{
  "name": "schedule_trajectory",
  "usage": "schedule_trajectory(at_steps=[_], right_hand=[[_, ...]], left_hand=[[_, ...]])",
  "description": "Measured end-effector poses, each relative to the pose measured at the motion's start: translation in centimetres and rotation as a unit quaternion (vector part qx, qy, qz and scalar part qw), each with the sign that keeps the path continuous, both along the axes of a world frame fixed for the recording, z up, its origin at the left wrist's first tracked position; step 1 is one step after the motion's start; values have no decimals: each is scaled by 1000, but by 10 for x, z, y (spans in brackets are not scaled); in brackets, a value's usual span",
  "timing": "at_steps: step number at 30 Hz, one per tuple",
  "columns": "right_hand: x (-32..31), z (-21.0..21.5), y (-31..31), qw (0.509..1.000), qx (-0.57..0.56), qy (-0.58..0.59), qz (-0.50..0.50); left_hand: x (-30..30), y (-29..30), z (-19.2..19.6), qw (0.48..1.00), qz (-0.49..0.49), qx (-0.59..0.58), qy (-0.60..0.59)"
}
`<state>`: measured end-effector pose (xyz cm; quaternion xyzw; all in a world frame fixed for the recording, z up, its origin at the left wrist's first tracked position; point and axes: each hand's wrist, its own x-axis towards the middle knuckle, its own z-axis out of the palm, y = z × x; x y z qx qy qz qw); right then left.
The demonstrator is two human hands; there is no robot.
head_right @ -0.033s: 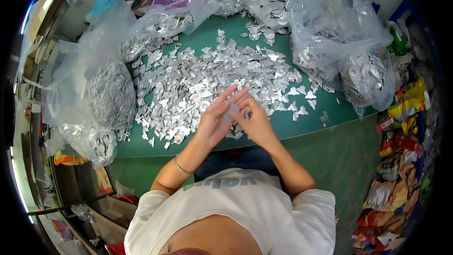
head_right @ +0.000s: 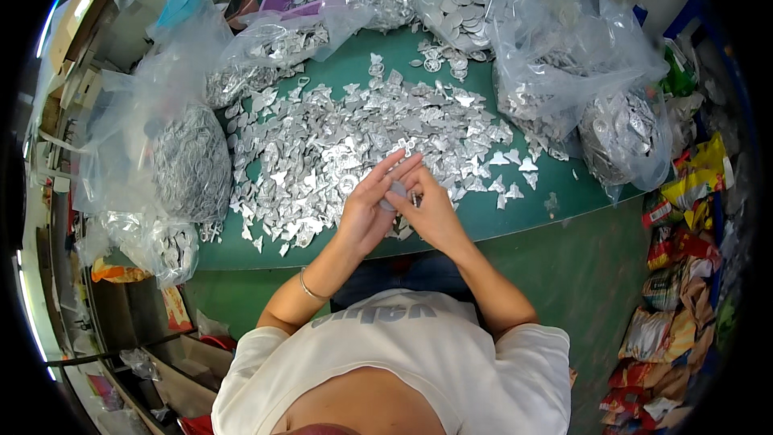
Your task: The person sorts metal butterfly-shaped and circular decorative pieces from a large pile on a table, gathering them into small stacks by hand and placing them into plastic bags or bins.
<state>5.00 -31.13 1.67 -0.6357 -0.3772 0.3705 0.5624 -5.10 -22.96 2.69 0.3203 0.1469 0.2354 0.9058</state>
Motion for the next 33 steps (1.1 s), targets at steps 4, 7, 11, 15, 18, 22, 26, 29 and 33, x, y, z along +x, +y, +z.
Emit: schedule_trajectory(at_steps=[4, 7, 11, 15, 18, 22, 26, 29, 33], right_hand=[[13, 3, 3, 948, -77, 278, 135], [36, 5, 17, 898, -7, 428, 104], [120, 13, 96, 870, 142, 454, -131], [177, 0, 134, 902, 181, 350, -176], [131, -2, 121, 925, 155, 330, -106], [31, 13, 75, 972, 45, 179, 146], [-40, 14, 53, 974, 41, -94, 202], [-56, 16, 47, 911, 130, -303, 249], [-62, 39, 45, 881, 190, -413, 131]], left_hand=[[-2, -2, 1, 998, 51, 16, 22], [-8, -1, -1, 994, 97, 41, 39], [-30, 0, -4, 985, 111, 104, 81], [-51, 0, -16, 982, 114, 113, 103], [-70, -2, -27, 978, 118, 114, 128], [-69, -9, -24, 995, 90, -8, 44], [-50, -16, -19, 958, 145, -238, -68], [-51, -15, -23, 943, 155, -265, -126], [-69, -2, -26, 891, 198, -397, -96]])
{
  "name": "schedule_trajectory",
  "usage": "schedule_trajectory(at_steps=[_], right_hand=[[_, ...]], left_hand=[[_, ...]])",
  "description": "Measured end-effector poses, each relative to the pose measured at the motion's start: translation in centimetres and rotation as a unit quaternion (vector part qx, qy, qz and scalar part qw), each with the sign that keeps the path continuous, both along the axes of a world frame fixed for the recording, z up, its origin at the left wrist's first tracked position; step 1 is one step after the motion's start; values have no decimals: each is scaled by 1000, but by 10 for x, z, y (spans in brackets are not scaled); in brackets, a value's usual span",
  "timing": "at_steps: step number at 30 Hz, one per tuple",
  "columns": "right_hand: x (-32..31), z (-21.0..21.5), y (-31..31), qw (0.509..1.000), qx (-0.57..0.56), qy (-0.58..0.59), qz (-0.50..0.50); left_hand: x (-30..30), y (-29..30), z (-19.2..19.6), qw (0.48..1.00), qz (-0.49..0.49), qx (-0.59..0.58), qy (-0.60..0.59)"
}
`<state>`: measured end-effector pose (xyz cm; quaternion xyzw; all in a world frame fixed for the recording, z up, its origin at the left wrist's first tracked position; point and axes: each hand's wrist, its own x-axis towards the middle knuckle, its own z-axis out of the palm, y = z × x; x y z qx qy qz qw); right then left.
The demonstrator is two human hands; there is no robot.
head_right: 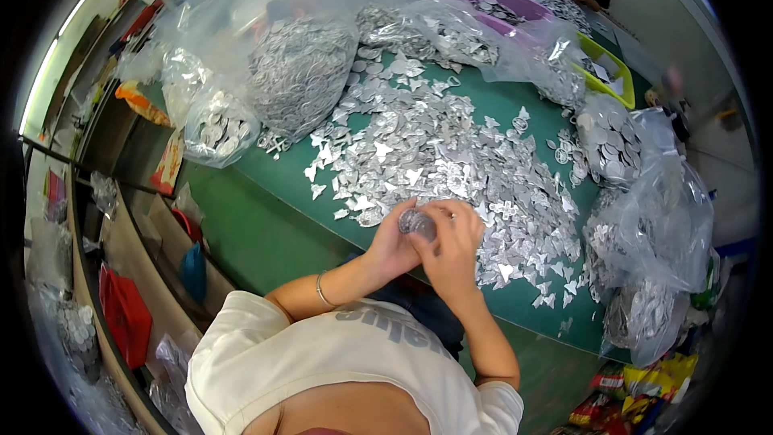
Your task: The person sorts metal butterfly-shaped and circular decorative pieces from a large pile on a table, gathering them into small stacks by hand and placing them into plastic bags or bins.
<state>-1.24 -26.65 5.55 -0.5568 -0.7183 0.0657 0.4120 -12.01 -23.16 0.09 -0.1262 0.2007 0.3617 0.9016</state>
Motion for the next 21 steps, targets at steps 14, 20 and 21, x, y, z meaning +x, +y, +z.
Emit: schedule_trajectory(at_steps=[14, 20, 21], right_hand=[[-9, -41, 137, 987, -64, 60, 135], [-52, -83, 303, 993, -54, -106, 25], [-56, -89, 318, 985, -89, -142, -33]], left_hand=[[-129, 12, -18, 786, 312, 205, 494], [-136, 33, -40, 504, 346, 279, 741], [-136, 36, -43, 412, 346, 325, 778]])
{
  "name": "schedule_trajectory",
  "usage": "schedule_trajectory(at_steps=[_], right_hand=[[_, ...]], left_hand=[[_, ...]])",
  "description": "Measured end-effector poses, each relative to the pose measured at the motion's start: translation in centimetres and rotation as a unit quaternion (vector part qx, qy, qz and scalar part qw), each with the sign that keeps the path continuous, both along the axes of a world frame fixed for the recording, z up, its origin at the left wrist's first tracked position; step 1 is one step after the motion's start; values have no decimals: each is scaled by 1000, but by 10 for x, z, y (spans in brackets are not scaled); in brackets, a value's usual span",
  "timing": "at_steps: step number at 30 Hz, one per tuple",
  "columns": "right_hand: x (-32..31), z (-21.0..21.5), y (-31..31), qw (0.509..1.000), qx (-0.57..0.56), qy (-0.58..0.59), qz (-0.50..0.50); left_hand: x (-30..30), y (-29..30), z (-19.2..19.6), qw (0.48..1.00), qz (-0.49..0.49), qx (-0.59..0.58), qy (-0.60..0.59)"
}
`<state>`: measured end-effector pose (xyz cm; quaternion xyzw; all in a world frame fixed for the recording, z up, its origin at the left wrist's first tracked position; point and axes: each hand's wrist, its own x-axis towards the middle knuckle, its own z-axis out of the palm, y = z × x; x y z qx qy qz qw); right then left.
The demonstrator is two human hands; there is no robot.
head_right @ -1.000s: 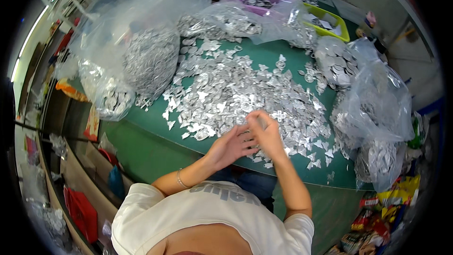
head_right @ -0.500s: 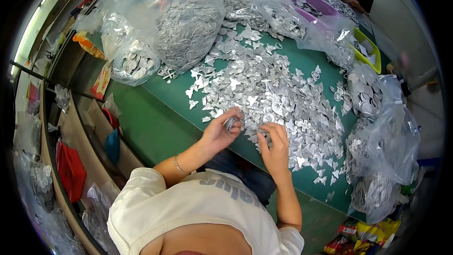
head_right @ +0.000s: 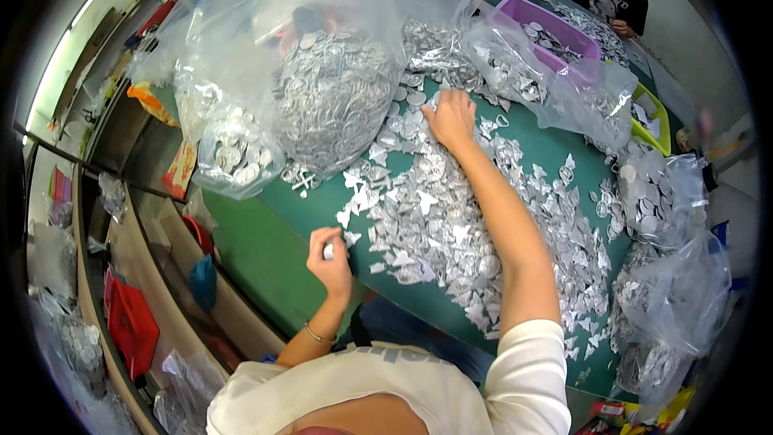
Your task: The person sorts metal butterfly-shaped and circular decorative pieces from a large pile on a table, gathering them into small stacks by hand and placing them into plastic bags or bins.
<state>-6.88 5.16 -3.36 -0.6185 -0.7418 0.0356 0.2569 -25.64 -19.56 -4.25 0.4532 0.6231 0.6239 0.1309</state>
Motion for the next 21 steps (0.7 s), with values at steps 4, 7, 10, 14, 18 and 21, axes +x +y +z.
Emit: schedule_trajectory(at_steps=[4, 7, 10, 14, 18, 21], right_hand=[[-18, -43, 30, 983, -22, -85, -161], [-25, -29, 0, 993, -73, -91, 33], [-8, 7, -31, 979, -129, 1, 159], [-8, 15, 4, 971, 58, 58, 226], [-26, -13, 70, 954, 84, 12, 288], [-34, -18, 95, 955, 23, -22, 295]], left_hand=[[13, 6, 1, 996, -6, -4, 84], [12, 1, -5, 997, 15, -30, 73], [11, 1, -7, 996, 11, -21, 87], [13, 1, -8, 995, 14, -27, 96], [14, 4, -4, 993, 17, -53, 100], [14, 5, -7, 993, 19, -37, 110]])
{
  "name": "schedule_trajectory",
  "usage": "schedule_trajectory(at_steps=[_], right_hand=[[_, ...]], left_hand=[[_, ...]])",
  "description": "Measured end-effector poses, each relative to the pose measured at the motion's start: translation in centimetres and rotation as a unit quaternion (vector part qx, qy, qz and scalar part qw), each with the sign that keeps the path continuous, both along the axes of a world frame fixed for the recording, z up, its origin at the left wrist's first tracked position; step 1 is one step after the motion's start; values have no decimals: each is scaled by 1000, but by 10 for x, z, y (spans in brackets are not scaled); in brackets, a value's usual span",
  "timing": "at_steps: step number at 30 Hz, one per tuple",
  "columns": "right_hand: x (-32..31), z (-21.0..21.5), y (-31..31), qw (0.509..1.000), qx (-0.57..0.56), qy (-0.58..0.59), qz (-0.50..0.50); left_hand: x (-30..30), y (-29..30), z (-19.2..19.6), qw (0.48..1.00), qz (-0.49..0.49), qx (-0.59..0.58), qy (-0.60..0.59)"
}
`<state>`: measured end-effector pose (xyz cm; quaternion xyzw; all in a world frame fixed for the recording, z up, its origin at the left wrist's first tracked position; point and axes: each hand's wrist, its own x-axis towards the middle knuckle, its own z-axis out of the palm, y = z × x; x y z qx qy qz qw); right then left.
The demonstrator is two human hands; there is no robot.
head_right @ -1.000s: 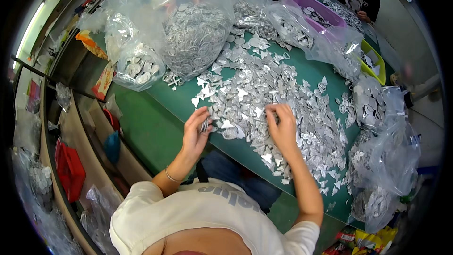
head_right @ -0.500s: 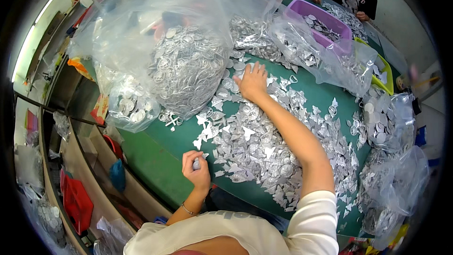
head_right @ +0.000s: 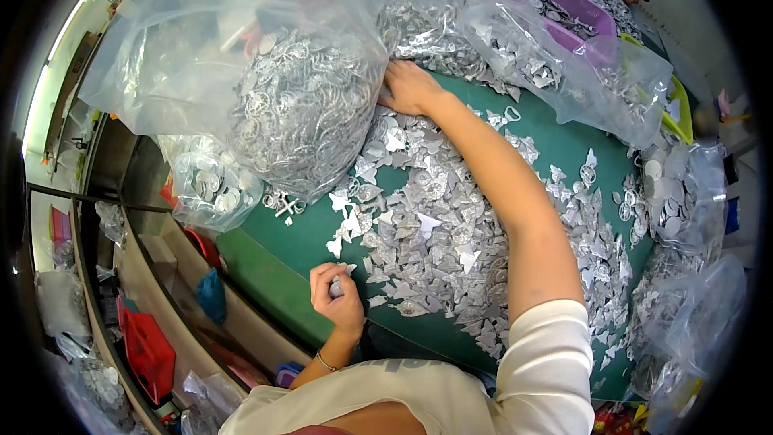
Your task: The person sorts metal butterfly-shaped and circular decorative pieces from a large pile on a table, gathering them into small stacks by hand and placing them into plastic bags or bins.
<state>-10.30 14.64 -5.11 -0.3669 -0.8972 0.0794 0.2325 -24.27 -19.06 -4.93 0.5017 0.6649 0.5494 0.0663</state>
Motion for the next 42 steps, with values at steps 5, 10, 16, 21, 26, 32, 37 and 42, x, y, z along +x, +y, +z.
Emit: schedule_trajectory(at_steps=[5, 10, 16, 21, 26, 32, 37, 42], right_hand=[[-2, -6, -6, 997, 12, -69, -18], [30, 0, -44, 999, -37, 2, 12], [55, 23, -96, 980, -166, 86, 61], [65, 44, -140, 962, -232, 93, 109], [44, 49, -134, 970, -170, 145, 100], [7, -6, -79, 997, -18, 28, 68], [15, 15, -110, 978, -109, 24, 175], [29, 36, -161, 979, -109, 7, 171]], left_hand=[[2, 1, -1, 1000, 13, -10, -9], [2, 0, -1, 1000, 8, 4, -2], [2, -2, 0, 1000, 5, -1, -18], [1, -1, -2, 1000, 5, 6, -22], [0, -1, -2, 1000, 9, 10, -17], [1, 0, -3, 1000, 16, 5, -15], [0, -1, -5, 999, 20, 9, -27], [0, 1, -4, 999, 9, 22, -23]])
